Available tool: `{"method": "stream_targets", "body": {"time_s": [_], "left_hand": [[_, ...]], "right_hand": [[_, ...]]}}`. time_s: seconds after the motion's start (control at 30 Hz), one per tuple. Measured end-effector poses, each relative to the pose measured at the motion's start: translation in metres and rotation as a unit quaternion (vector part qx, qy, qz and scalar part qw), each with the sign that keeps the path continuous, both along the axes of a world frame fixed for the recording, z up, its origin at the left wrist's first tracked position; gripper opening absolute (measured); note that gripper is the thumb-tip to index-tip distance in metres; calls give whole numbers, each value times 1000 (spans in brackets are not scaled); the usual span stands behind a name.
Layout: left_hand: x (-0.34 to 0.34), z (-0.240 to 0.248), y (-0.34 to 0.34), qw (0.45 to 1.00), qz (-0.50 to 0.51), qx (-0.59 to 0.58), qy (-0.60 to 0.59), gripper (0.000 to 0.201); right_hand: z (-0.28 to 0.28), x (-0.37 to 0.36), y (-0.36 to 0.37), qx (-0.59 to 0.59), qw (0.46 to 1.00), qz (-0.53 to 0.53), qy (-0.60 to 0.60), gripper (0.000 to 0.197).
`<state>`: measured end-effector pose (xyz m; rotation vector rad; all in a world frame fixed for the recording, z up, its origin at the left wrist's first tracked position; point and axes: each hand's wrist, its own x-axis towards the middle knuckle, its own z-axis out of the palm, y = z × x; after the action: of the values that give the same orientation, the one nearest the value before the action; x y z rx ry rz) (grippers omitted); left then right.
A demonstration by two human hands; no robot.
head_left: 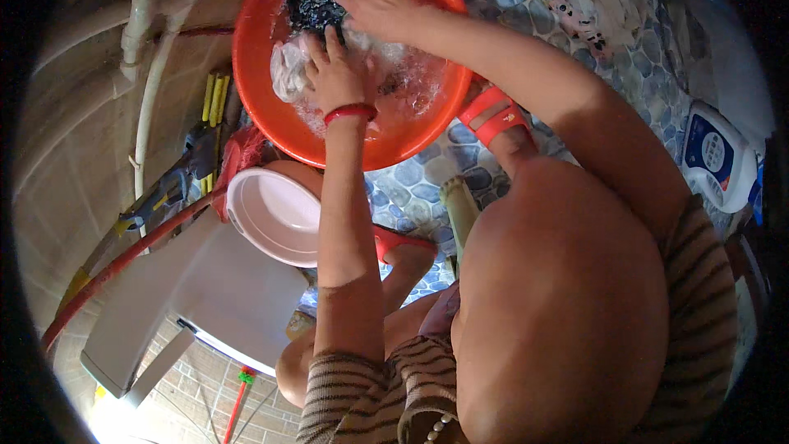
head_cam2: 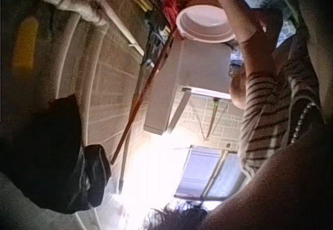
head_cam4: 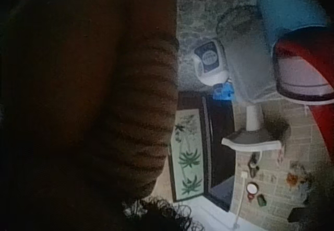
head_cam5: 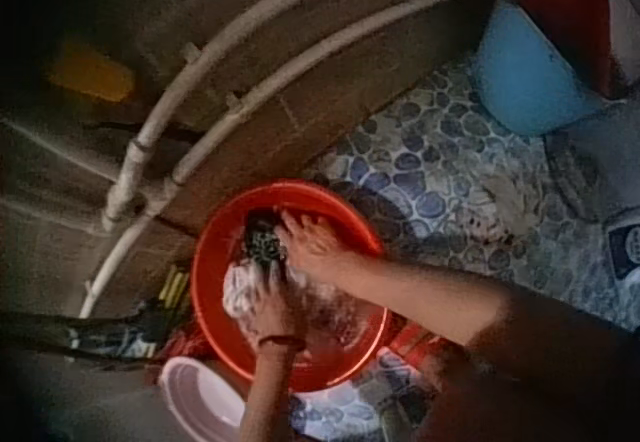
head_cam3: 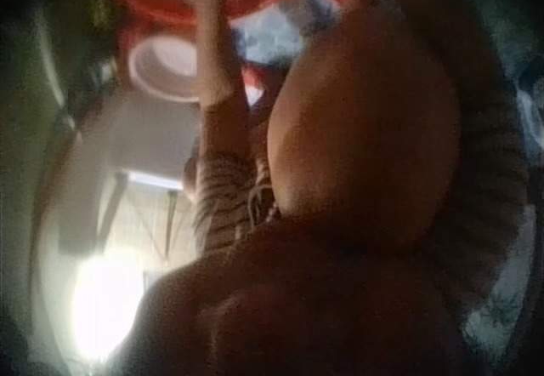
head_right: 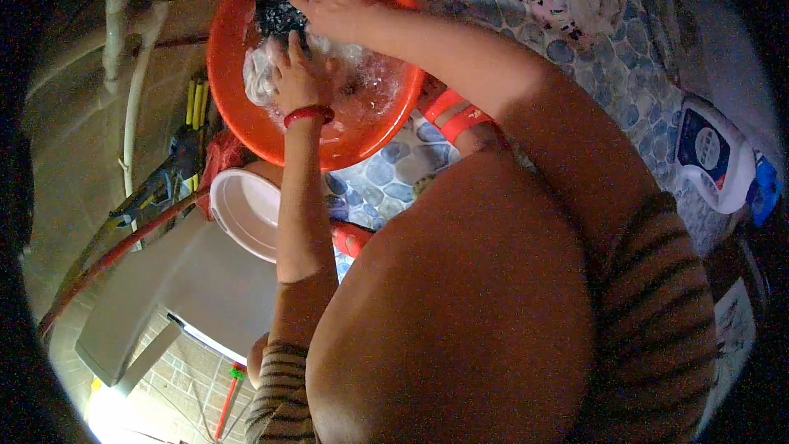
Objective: The person washes clothes by hand in a basin filled with soapy water, wrings them out, pours the dirty water into a toilet, and places the garments back into the basin with clean water.
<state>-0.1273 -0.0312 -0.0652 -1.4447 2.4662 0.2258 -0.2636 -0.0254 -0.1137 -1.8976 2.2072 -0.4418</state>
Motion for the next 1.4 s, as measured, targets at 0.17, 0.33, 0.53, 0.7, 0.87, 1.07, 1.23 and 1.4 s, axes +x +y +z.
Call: {"method": "stream_targets", "body": {"time_s": [0.17, 0.33, 0.53, 0.7, 0.87, 1.07, 1.23, 1.4], "left_hand": [[15, -25, 13, 997, -67, -8, 42, 79], [31, -71, -28, 927, -25, 289, -238, 83], [11, -38, -4, 927, -233, 161, -245, 57], [16, -9, -2, 969, -145, 144, -141, 67], [-12, -44, 0, 940, -209, 171, -207, 76], [51, -36, 11, 992, -59, 53, -97, 93], [32, -38, 2, 986, -14, 147, 81, 72], [19, 14, 28, 586, 503, 241, 588, 50]], "right_hand": [[-1, 9, 4, 74, 997, -11, -4, 67], [8, 7, -12, 195, 970, 124, 71, 64], [-5, 6, 14, 54, 998, -18, 35, 56], [-1, 0, 8, 82, 994, 55, -38, 53], [-47, -17, 20, -2, 998, -66, 16, 42], [-6, 7, 6, 105, 993, 43, -21, 33], [-11, -13, 17, 170, 985, 4, -12, 31], [29, 6, 34, 42, 969, -110, -216, 27]]}}
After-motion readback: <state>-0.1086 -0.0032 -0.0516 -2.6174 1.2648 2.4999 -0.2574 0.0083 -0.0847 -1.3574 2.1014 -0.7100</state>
